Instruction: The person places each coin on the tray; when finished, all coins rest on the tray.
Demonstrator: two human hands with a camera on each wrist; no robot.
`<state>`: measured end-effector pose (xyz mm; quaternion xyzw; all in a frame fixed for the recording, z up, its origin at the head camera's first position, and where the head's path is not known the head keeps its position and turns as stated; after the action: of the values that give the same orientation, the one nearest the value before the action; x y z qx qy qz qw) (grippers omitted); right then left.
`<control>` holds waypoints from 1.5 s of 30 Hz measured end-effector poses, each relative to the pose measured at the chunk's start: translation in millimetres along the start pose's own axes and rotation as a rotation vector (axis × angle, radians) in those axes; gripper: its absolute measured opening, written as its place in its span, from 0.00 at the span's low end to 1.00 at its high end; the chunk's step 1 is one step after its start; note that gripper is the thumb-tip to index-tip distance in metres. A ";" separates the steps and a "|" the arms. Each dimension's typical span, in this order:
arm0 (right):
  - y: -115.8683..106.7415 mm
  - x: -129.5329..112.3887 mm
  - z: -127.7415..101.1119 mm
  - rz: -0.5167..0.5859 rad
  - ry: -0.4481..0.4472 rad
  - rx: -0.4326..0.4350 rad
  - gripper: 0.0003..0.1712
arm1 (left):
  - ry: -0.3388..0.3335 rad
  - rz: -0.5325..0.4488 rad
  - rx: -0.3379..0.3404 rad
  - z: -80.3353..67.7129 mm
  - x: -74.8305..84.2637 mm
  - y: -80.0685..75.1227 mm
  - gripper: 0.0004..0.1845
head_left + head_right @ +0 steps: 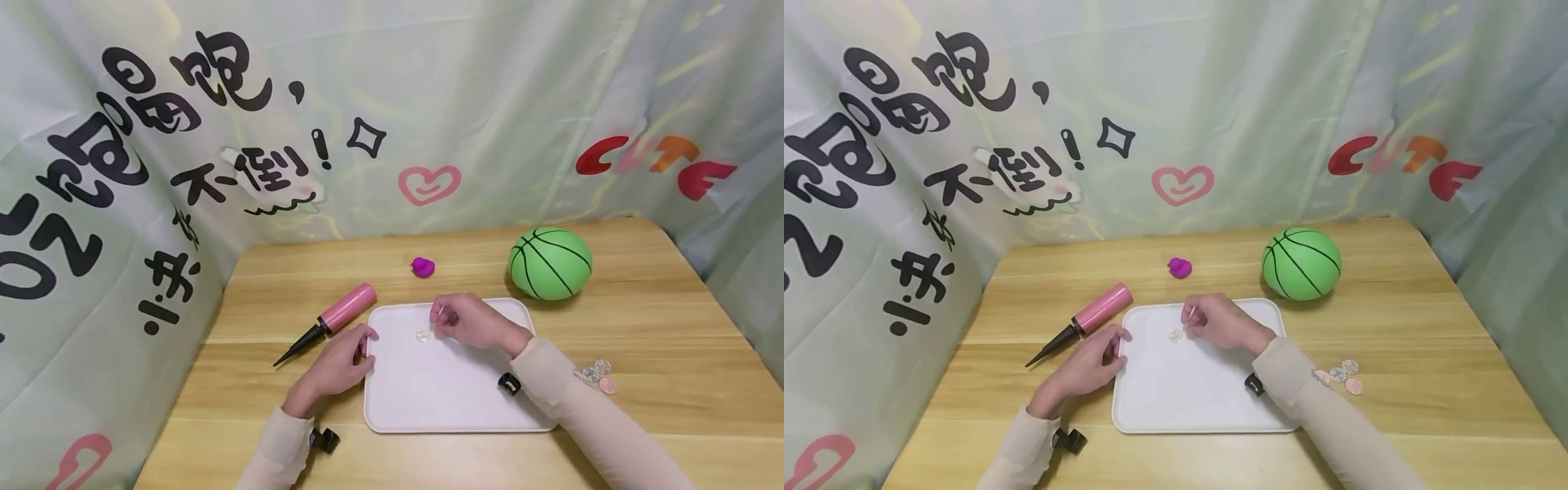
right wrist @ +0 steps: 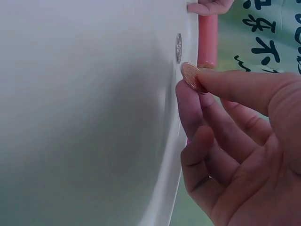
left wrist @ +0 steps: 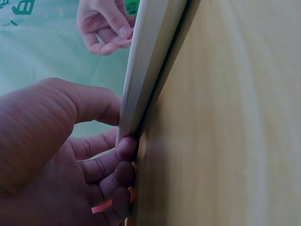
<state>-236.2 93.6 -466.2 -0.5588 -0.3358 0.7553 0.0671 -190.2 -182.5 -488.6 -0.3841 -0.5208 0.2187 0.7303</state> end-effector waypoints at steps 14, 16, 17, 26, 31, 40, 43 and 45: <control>5.4 -1.2 1.9 -0.042 -0.019 -0.007 0.10 | -0.007 -0.008 0.003 -3.3 -2.6 -0.2 0.16; 5.1 -2.9 1.9 -0.055 -0.029 0.001 0.10 | -0.010 -0.001 0.002 -2.5 -3.3 0.0 0.16; 5.3 -3.5 2.0 -0.059 -0.034 0.003 0.11 | -0.011 0.001 0.002 -2.3 -3.7 0.1 0.16; 8.6 -4.2 4.2 -0.078 -0.023 -0.020 0.10 | -0.021 0.006 0.009 -5.5 -2.7 0.1 0.17; 4.3 -4.7 3.1 -0.074 -0.015 -0.010 0.08 | -0.009 0.020 0.012 -2.3 -3.4 1.0 0.17; 4.8 -4.7 0.0 -0.078 -0.054 -0.019 0.12 | -0.016 0.028 0.010 -2.6 -4.4 0.7 0.17; 6.5 -2.7 1.0 -0.093 -0.050 -0.023 0.13 | -0.007 0.027 0.015 -2.7 -4.9 0.8 0.17; 6.4 -1.1 1.6 -0.107 -0.045 -0.016 0.13 | -0.004 0.032 0.016 -2.6 -5.5 1.2 0.17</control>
<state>-235.5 87.4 -468.8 -0.5235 -0.3727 0.7603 0.0951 -189.6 -186.5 -493.2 -0.3860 -0.5144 0.2351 0.7288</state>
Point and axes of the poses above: each hand's wrist, its own z-axis towards the middle knuckle, its own y-axis out of the palm, x = y × z, the point moved 4 cm from there along z, towards the middle knuckle, and after that the axes turned 13 degrees about x, right-handed, at the moved point
